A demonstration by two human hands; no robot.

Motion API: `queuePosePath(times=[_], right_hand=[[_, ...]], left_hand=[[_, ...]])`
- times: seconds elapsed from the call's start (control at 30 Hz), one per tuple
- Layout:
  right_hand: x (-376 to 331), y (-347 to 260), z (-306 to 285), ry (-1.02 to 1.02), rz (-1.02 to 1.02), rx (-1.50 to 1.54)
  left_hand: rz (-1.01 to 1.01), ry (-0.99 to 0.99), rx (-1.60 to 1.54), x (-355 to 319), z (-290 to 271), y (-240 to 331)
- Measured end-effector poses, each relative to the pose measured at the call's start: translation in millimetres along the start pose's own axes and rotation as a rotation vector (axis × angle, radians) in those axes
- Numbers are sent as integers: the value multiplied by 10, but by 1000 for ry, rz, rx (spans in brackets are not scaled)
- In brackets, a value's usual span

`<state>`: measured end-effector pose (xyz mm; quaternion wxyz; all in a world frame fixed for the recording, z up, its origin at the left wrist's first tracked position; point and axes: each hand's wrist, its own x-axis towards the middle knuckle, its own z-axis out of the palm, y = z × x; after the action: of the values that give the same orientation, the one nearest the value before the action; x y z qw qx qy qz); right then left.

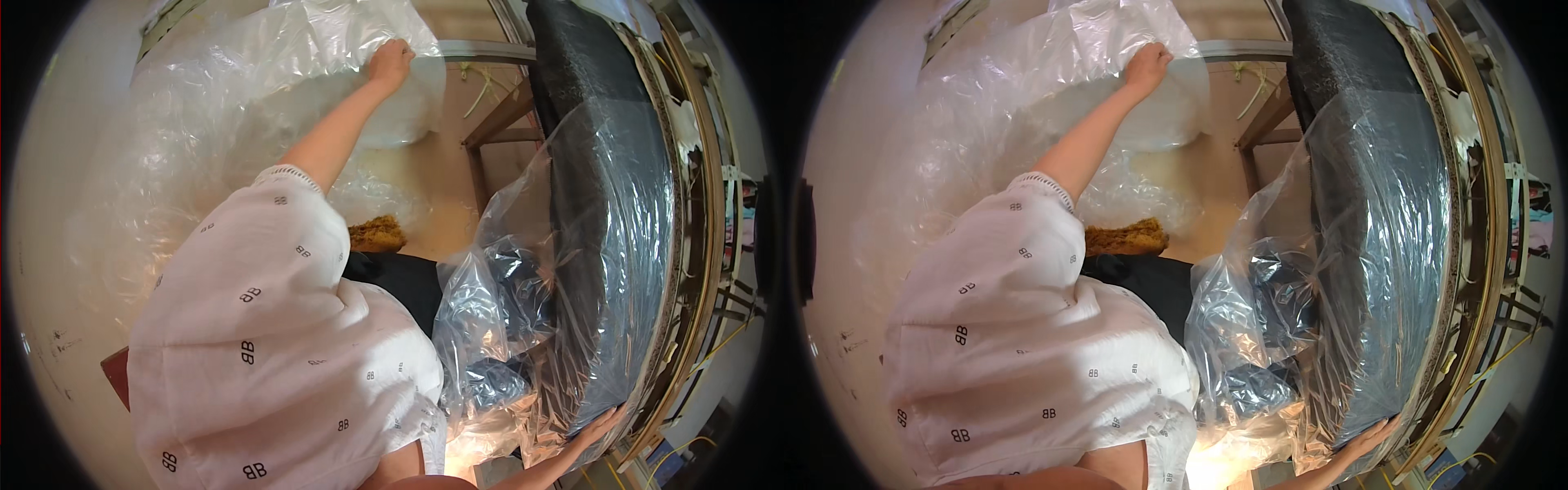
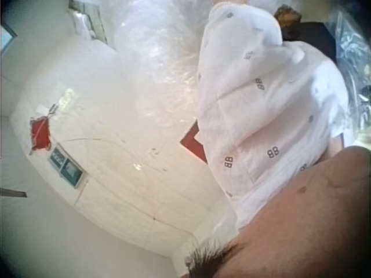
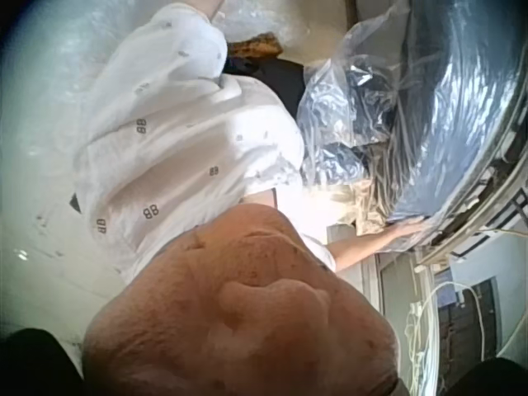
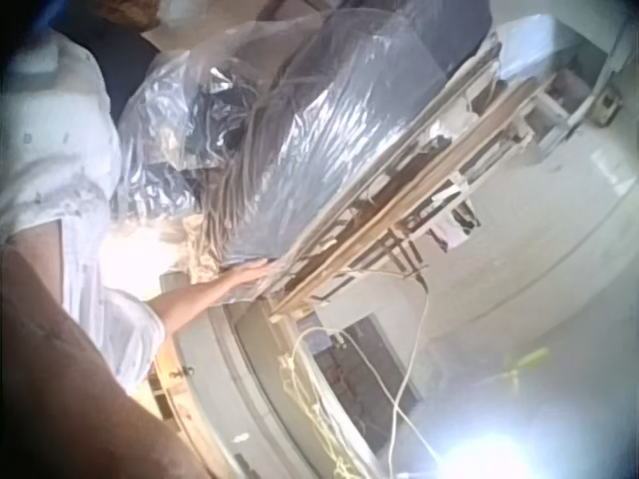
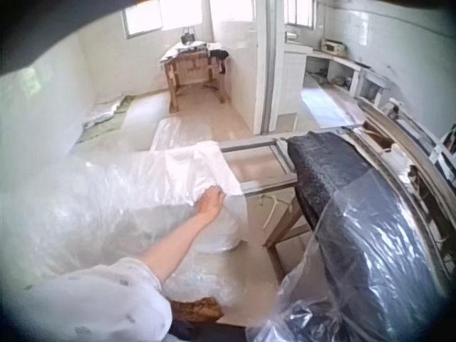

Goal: Wrapping a large curved black component with clear plastic protective film.

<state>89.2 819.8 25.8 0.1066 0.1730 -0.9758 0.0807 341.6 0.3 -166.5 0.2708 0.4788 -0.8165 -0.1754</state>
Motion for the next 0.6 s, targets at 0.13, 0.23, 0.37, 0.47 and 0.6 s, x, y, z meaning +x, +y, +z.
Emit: queuePosePath(times=[0.13, 0.23, 0.37, 0.47, 0.6], right_hand=[[131, -379, -121, -69, 11, 114], [255, -289, -141, 2, 113, 128], [469, -1808, -514, 278, -86, 169], [472, -2819, -565, 123, -275, 469], [417, -4151, -145, -406, -181, 1072]], left_hand=[[-259, -81, -317, -129, -367, -324], [-482, 71, -1026, -313, -565, -306], [-345, -18, -1257, -471, -990, -80], [-228, -159, -1339, -643, -1256, 372], [-288, -478, -1517, -1219, -1628, 1081]])
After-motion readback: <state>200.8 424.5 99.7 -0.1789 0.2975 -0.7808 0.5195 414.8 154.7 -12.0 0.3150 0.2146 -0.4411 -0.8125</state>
